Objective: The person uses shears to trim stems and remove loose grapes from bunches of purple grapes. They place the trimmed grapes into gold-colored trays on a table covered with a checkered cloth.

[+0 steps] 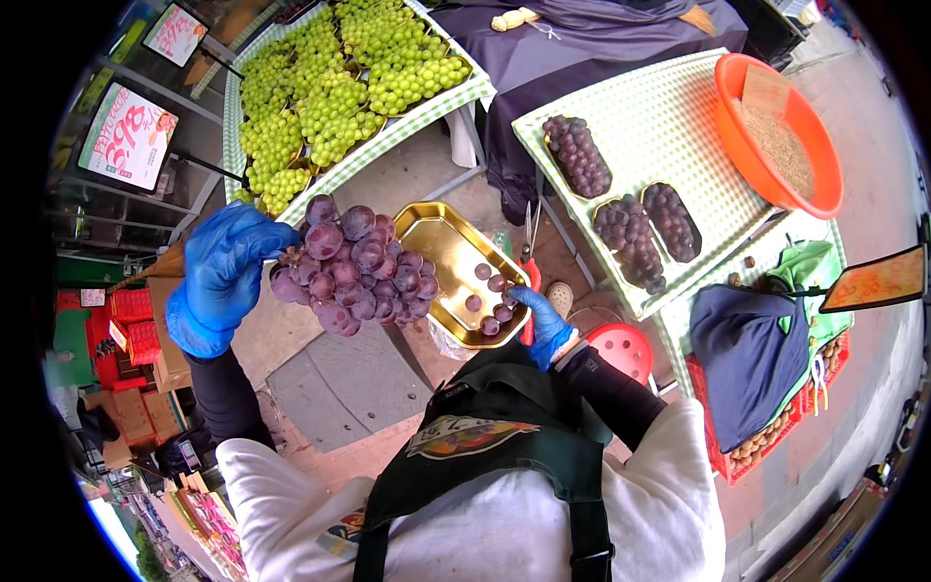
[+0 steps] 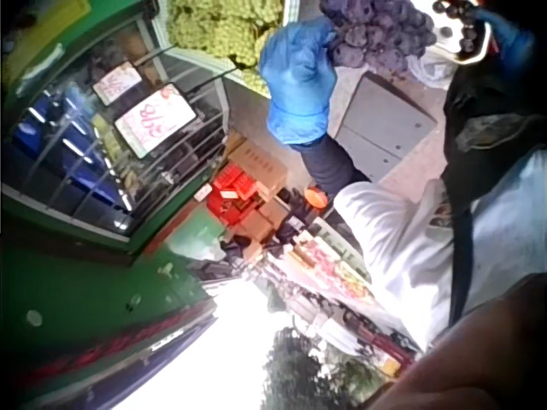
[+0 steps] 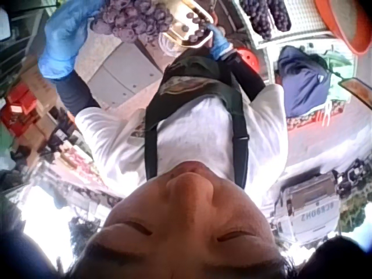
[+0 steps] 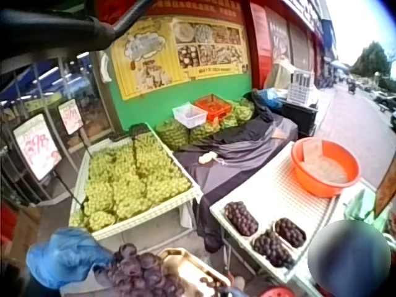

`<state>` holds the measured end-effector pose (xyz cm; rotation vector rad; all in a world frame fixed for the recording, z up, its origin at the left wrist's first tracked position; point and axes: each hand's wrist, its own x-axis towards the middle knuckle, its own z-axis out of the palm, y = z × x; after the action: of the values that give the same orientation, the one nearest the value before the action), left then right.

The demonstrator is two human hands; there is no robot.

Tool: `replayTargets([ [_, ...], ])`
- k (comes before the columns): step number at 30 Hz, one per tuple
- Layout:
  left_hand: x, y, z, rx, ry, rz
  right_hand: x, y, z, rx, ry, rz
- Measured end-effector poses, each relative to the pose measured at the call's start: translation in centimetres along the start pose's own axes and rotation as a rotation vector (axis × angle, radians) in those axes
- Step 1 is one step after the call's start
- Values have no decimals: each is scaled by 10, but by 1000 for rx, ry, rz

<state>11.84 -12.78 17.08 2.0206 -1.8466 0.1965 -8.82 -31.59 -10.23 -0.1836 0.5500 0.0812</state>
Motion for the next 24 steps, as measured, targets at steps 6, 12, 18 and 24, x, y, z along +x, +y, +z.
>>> replayTargets([
  [6, 33, 3, -10, 205, 1, -84, 10, -79, -51, 11, 38, -69],
  [12, 44, -3, 19, 336, -58, -232, 27, -177, -89, -35, 114, -337],
  [18, 37, -11, 60, 404, -126, -413, 63, -301, -145, -298, 424, -553],
  [24, 21, -20, 94, 350, -206, -534, 121, -397, -199, -505, 667, -592],
])
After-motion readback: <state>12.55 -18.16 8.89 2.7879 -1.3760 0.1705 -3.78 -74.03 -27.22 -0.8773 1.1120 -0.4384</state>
